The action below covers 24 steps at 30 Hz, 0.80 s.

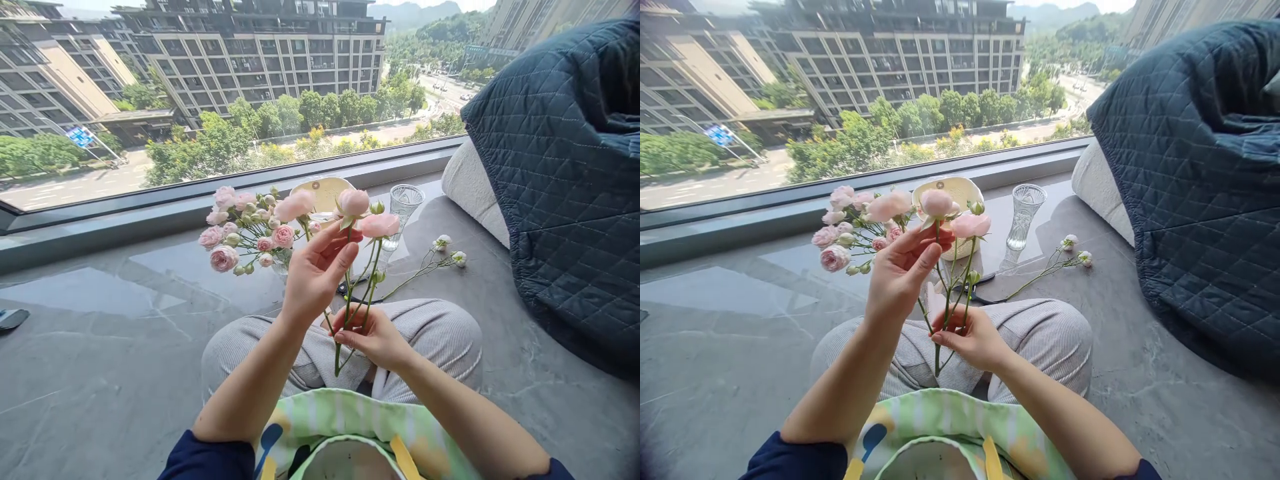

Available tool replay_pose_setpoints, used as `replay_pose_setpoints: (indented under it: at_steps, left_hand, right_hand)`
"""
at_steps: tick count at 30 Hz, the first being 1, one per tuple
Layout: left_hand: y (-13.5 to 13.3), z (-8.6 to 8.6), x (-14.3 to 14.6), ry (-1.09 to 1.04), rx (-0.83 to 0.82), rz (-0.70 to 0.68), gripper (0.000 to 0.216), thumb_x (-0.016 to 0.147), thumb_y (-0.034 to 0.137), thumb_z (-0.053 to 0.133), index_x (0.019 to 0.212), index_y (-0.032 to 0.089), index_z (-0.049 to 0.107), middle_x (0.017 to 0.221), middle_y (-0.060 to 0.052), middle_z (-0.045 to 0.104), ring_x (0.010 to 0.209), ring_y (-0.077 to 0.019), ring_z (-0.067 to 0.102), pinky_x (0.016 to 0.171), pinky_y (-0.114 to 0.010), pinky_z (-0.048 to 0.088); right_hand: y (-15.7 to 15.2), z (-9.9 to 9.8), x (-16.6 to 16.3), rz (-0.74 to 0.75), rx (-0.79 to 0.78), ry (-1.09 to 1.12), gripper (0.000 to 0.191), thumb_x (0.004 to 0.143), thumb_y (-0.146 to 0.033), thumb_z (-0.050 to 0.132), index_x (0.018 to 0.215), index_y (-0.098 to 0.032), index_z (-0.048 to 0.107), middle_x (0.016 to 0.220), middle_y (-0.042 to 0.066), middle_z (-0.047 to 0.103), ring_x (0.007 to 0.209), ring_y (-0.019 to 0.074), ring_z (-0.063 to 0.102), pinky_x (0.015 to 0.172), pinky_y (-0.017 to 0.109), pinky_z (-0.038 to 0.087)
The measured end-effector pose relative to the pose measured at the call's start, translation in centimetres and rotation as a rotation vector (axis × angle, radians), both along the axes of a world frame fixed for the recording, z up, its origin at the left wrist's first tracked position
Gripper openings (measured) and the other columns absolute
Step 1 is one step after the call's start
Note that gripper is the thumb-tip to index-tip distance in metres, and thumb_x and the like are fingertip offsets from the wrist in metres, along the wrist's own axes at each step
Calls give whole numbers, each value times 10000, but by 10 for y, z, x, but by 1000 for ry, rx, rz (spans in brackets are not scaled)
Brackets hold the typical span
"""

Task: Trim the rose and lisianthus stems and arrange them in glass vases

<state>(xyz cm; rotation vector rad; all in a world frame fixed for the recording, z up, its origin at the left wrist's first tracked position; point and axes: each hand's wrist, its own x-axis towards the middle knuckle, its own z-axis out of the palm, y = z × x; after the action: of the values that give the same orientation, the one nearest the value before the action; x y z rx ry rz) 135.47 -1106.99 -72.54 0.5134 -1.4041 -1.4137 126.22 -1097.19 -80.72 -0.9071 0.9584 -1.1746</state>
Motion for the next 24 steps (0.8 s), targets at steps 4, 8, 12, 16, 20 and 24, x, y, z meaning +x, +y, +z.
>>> replay_pose_setpoints:
  at_steps: [4, 8, 12, 16, 20, 24]
  left_hand:
    - [19, -3, 31, -201, -102, 87, 540, 776, 261, 716, 1292, 203, 566, 1265, -105, 626, 1167, -221, 599, 1001, -324, 494]
    - [27, -40, 53, -207, -137, 342, 369, 803, 203, 682, 1169, 216, 640, 1105, -65, 684, 986, -154, 668, 915, -260, 534]
    - [7, -83, 47, -155, 34, 242, 383, 786, 254, 703, 1156, 188, 626, 1077, -80, 694, 965, -154, 676, 885, -260, 552]
    - [-15, -112, 34, -167, 188, -55, 469, 746, 336, 729, 1165, 143, 644, 1144, -139, 694, 1067, -239, 661, 916, -341, 557]
    - [-22, -139, 31, -204, 154, -40, 331, 772, 337, 698, 1048, 155, 719, 1098, -111, 717, 1024, -236, 680, 909, -345, 562]
    - [-23, -157, 33, -229, 153, 8, 240, 774, 322, 697, 958, 178, 752, 1045, -85, 737, 990, -216, 691, 907, -316, 558]
  right_hand:
    - [-8, 2, -10, -42, -31, 87, 281, 689, -362, 782, 816, -161, 631, 756, 11, 620, 673, 107, 544, 610, 232, 415]
    - [-20, 0, -19, -77, -90, 110, 251, 719, -352, 757, 828, -163, 632, 778, 19, 634, 699, 116, 565, 645, 241, 430]
    - [-44, -7, -29, -74, -178, 149, 248, 731, -362, 744, 831, -164, 633, 767, 13, 626, 714, 120, 562, 672, 249, 430]
    - [-74, -30, -36, -79, -239, 186, 263, 711, -383, 756, 797, -170, 629, 726, -7, 603, 698, 114, 544, 691, 250, 430]
    - [-88, -62, -36, -63, -197, 154, 291, 671, -399, 782, 768, -178, 619, 736, -4, 613, 710, 122, 555, 709, 259, 448]
    - [-87, -80, -34, -50, -172, 129, 269, 691, -387, 769, 769, -182, 612, 775, 0, 614, 754, 124, 562, 734, 256, 456]
